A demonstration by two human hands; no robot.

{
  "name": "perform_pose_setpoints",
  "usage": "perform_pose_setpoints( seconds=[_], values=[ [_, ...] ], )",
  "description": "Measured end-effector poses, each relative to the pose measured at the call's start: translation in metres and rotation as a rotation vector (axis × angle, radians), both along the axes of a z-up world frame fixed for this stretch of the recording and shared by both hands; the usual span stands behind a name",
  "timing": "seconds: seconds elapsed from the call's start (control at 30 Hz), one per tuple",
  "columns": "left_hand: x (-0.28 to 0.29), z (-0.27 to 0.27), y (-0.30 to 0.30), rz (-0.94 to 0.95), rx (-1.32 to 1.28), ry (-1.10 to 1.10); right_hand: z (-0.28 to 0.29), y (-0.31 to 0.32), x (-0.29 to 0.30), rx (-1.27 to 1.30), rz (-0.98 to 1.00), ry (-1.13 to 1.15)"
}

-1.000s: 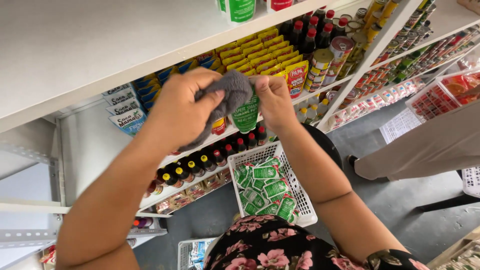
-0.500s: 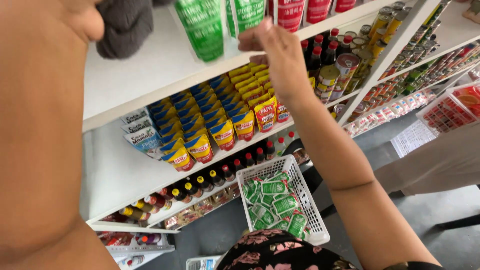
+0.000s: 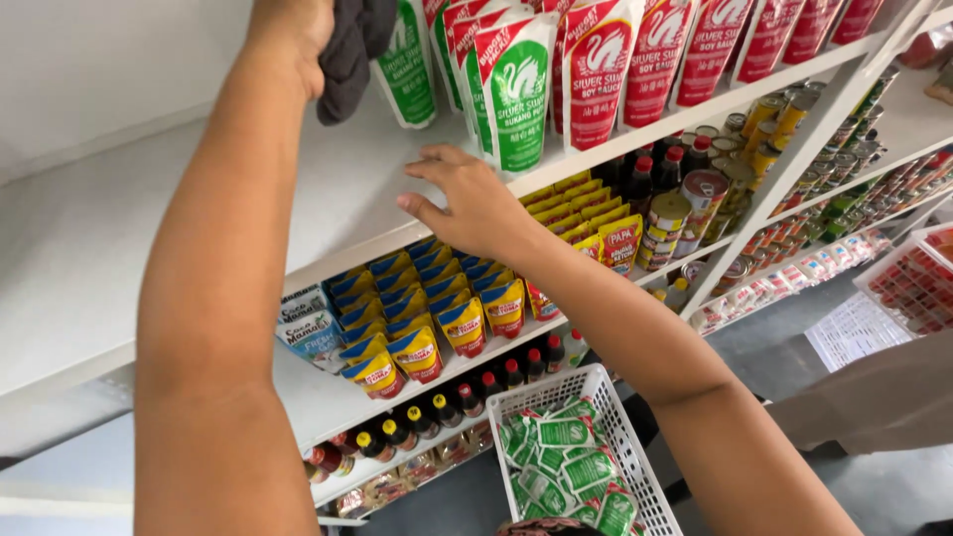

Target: Wiping individual sauce packets and arranging them neatly on the shelf.

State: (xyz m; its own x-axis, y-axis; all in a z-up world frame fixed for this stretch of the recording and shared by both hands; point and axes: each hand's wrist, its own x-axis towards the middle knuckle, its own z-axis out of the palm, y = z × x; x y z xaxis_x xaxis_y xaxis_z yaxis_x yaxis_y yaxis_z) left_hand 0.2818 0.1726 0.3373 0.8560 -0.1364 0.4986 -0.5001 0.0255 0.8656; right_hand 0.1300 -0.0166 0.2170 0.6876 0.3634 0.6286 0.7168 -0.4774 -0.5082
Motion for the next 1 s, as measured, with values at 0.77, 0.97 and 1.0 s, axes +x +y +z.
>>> perform_pose_setpoints(
  seconds=[0.77,0.97,1.0],
  values=[
    [0.004,-0.017,0.005,0.065,0.147,-0.049,0.01,0.041,0.063,-0.539,-0.208,0.288],
    [0.003,-0.023,0.016,0.047,0.161,-0.1,0.013,0.037,0.056,-0.519,-0.213,0.263],
    [0.002,-0.023,0.019,0.094,0.166,-0.078,0.016,0.035,0.053,-0.512,-0.211,0.275]
  ],
)
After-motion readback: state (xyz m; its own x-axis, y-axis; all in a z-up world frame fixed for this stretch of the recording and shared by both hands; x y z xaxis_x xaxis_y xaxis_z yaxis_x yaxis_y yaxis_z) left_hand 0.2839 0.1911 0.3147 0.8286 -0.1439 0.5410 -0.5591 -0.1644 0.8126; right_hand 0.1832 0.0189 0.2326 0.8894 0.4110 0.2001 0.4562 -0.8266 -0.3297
